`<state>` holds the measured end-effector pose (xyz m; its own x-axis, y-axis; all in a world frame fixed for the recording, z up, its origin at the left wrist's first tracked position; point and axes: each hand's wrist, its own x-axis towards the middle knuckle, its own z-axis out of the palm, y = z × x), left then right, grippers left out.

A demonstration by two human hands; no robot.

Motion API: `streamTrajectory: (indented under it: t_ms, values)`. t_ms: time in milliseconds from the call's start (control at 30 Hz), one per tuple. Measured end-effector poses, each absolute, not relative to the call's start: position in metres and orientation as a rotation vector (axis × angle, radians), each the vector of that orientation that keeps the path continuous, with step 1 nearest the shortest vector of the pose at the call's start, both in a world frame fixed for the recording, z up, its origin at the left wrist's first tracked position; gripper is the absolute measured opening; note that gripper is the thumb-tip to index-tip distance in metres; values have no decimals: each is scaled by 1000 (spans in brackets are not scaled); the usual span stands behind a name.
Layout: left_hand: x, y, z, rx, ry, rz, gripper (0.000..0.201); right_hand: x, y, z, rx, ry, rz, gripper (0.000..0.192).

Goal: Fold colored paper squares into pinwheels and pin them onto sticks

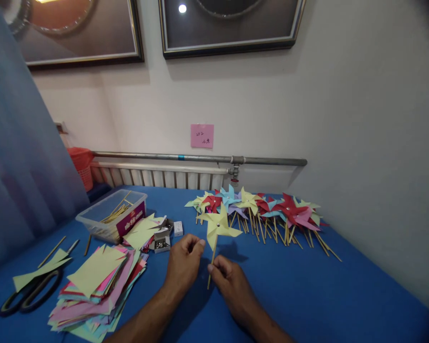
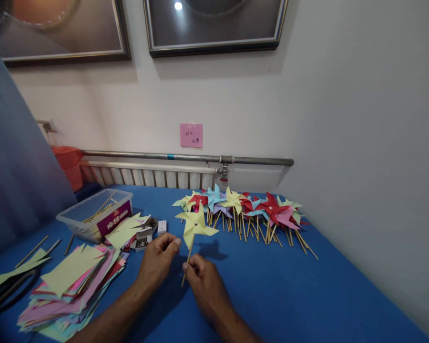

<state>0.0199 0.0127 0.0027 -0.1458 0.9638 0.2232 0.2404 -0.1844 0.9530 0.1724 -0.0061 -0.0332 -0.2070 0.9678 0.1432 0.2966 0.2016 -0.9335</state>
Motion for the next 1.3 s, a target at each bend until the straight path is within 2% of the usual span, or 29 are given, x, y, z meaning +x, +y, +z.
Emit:
streamTrajectory:
  t_ms: [233, 633, 967, 1300]
  values:
    - [34, 13, -19, 1396, 1162, 990, 20, 181, 6, -36, -1259, -1409, 1001, 37]
    - [34, 9, -19, 1563, 1257, 874, 13, 182, 10, -36, -1225, -1363, 1037, 33]
    - [30, 18, -9, 1254, 1244, 1155, 21, 181, 3, -34, -1210, -1500, 1058, 32]
    - [33, 16, -14, 1069, 1106, 1241, 25, 172, -4, -41, -1157, -1593, 1073, 28]
